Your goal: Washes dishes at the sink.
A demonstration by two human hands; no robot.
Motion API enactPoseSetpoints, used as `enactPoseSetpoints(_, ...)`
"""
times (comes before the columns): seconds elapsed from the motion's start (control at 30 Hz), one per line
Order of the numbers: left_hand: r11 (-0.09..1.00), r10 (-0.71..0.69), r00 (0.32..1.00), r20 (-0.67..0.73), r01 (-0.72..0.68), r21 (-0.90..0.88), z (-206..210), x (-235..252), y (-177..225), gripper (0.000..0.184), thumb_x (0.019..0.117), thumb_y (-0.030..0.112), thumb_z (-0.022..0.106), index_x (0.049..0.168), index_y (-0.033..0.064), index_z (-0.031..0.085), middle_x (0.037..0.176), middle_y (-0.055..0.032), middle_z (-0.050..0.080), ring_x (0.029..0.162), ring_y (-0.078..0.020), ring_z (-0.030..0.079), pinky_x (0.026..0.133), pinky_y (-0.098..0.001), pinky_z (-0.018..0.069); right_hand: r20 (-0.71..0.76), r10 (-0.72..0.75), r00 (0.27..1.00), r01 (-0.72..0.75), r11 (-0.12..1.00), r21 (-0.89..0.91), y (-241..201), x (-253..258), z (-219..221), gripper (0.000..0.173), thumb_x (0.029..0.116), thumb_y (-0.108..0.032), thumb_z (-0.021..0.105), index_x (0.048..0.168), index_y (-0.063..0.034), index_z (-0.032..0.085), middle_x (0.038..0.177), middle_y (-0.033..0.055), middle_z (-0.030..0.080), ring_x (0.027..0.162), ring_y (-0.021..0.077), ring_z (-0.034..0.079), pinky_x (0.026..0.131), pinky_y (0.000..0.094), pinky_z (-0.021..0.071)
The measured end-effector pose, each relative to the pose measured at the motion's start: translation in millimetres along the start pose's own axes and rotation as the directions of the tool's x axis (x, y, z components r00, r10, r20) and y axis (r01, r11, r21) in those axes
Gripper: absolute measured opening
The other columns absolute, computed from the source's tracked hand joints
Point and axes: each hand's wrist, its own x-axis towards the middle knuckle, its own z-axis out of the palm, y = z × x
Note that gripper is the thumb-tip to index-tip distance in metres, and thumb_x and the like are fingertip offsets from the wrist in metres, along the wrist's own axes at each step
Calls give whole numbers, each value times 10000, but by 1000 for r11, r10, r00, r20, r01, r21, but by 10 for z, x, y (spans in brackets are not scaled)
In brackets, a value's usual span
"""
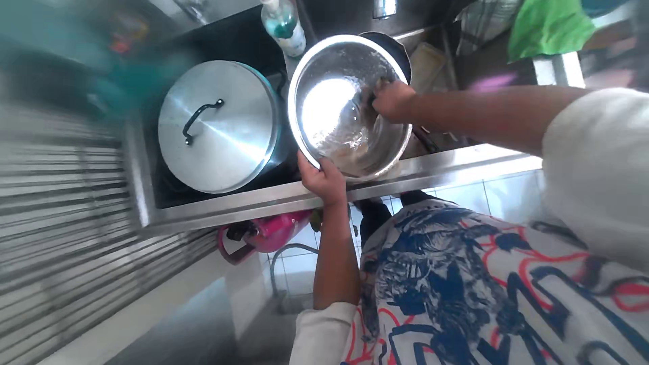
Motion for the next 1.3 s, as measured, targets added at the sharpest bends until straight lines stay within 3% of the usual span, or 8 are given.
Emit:
enactPoseSetpoints(0.27,996,24,1000,-5,-24,-87,68,17,-75,440,949,-72,542,1381,-140,502,1231,-182,686,1096,-120,698,956,-291,583,115,-189,975,121,890,439,-651,-83,343,294,959,-281,694,1045,-3,729,1096,244,695,1076,447,658,878,698,497)
enactPoseSetpoints(0.37,996,14,1000,2,-13,-90,58,41,-60,447,951,-78,557,1391,-135,496,1242,-181,685,1090,-112,700,955,-284,583,26,-170,985,106,716,690,-945,163,409,348,979,-317,642,858,-1,723,932,204,712,921,386,695,797,648,529)
enactPoseSetpoints(0.6,997,26,998,50,-22,-76,17,30,-5,432,986,-58,555,1408,-117,480,1195,-166,694,1034,-94,703,912,-267,588,-145,102,984,115,255,960,-1293,358,-291,321,1010,-294,623,973,1,744,1045,210,720,1024,369,685,899,616,528)
enactPoseSetpoints(0.73,996,-38,999,38,41,-81,34,-4,54,465,978,-75,545,1436,-106,470,1223,-180,691,1035,-109,709,910,-277,590,-179,254,950,55,429,902,-1013,519,-526,269,968,-207,642,1159,-34,717,1211,231,691,1156,410,659,937,648,524)
enactPoseSetpoints(0.9,998,0,1000,14,0,-56,73,7,44,437,964,-68,549,1398,-102,513,1169,-156,715,1001,-98,718,878,-267,600,-216,184,959,-3,766,643,-445,514,-16,386,895,-239,770,1239,-84,689,1219,253,682,1142,486,644,905,723,505)
enactPoseSetpoints(1.0,999,49,999,11,-48,-24,70,9,3,432,958,-68,550,1387,-108,519,1163,-159,716,1007,-96,719,885,-266,600,-225,-20,974,147,814,562,-426,225,343,362,857,-208,810,1180,-85,701,1142,218,707,1084,451,670,903,701,518)
enactPoseSetpoints(1.13,998,56,998,-5,-56,-42,47,-13,-8,445,942,-95,547,1381,-146,496,1144,-176,712,985,-74,712,872,-241,591,-412,-330,849,499,758,421,-954,171,287,267,933,-244,741,1155,-98,714,1151,185,704,1036,415,688,852,665,536)
enactPoseSetpoints(1.3,993,1,1000,-10,-2,-122,35,33,53,433,932,-128,533,1363,-136,497,1104,-126,719,956,-67,713,846,-253,605,-392,-82,916,282,827,486,-626,663,-256,374,934,-151,725,1301,-99,668,1266,253,656,1171,468,635,940,678,513)
